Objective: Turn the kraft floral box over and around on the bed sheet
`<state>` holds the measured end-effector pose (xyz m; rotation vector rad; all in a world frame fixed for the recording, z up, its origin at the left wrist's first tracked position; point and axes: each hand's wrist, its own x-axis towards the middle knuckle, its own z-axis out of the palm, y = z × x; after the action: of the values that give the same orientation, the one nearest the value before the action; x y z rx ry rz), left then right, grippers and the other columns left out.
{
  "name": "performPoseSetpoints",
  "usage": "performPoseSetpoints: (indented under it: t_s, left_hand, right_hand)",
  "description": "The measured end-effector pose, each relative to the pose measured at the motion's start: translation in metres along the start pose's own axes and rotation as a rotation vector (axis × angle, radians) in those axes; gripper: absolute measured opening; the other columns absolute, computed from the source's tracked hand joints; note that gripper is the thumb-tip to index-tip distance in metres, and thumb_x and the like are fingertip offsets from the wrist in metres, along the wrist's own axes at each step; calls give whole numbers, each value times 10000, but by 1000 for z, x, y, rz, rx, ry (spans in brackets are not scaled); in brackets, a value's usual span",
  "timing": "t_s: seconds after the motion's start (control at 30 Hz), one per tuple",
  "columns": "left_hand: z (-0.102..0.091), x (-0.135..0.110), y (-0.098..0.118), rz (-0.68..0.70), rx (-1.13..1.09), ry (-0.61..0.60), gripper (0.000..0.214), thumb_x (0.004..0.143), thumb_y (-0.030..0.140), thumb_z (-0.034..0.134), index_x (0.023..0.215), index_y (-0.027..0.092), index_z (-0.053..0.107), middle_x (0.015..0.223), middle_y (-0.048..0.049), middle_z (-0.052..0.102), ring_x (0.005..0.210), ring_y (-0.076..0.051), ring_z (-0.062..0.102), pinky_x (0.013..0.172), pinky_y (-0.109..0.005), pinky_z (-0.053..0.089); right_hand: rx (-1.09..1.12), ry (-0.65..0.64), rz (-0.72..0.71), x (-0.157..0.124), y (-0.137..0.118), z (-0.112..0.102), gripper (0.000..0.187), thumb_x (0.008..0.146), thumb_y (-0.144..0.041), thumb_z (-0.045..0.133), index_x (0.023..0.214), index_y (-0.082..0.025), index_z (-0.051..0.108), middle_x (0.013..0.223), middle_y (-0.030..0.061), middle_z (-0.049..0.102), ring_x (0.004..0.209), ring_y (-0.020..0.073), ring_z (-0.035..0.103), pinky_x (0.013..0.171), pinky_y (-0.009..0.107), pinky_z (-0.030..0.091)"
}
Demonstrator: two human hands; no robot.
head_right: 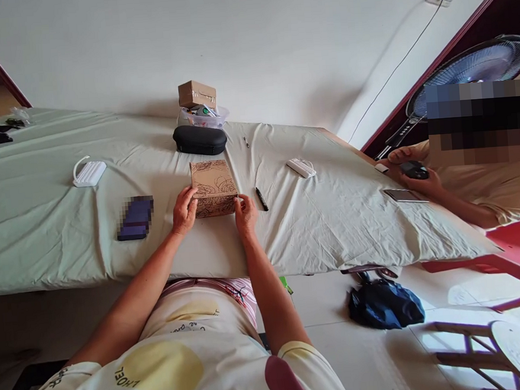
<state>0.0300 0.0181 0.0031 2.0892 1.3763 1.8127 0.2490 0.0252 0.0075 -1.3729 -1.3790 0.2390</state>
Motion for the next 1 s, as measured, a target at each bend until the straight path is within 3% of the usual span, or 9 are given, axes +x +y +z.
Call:
performPoseSetpoints:
  t_s: [0.1,0.27,0.43,0.53,0.63,0.8,1.0]
  left_hand:
    - [-3,2,-2,-56,-30,41,489,1055,510,325,1311,206,610,1319,-133,659,1294,-240,580,1172,-429,431]
    - [-8,1,-10,-257,-189,82,466,1032,511,393,1346,211,562,1347,-129,650,1226,-239,618,1057,-392,518]
    - [-2,-1,-16,-447,-386,-49,383,1003,392,459,1338,219,532,1338,-114,657,1085,-207,679,823,-325,602]
    - [2,-3,-13,-410,-187,-159,279,932,288,563,1195,200,593,1204,-113,708,1062,-238,689,918,-391,585]
    - [3,-4,-8,-283,75,-244,190,878,254,643,1060,205,618,1184,-128,701,1160,-279,649,1038,-423,516]
    - [2,-2,-6,-291,286,-394,33,919,221,580,945,221,600,1118,-117,701,1060,-253,657,938,-367,511]
    - [1,0,-10,-298,289,-416,121,915,192,553,800,228,561,1005,-72,697,924,-212,634,834,-321,475]
  right_hand:
    - [-7,-96,-5,-2,2,5,392,944,-538,547,1009,-186,708,967,78,685,792,185,631,779,320,520]
    - [89,-219,68,-5,4,12,447,933,-531,557,1236,-208,619,918,50,714,802,211,675,788,358,528]
    - [317,-121,58,-2,-2,7,502,944,-575,526,1297,-218,526,880,29,700,810,203,686,715,323,541]
    - [390,-46,47,1,-5,3,519,927,-589,526,1294,-222,517,952,47,678,822,193,671,649,288,534]
    - [325,-85,41,1,-4,3,427,890,-545,568,1156,-212,575,991,61,672,817,189,658,680,295,535]
    - [6,-316,29,-4,1,9,227,822,-392,636,974,-226,608,890,44,715,861,231,657,810,362,526]
    - [-91,-354,3,-6,-2,8,158,832,-343,628,942,-230,622,994,62,747,966,242,673,882,387,518]
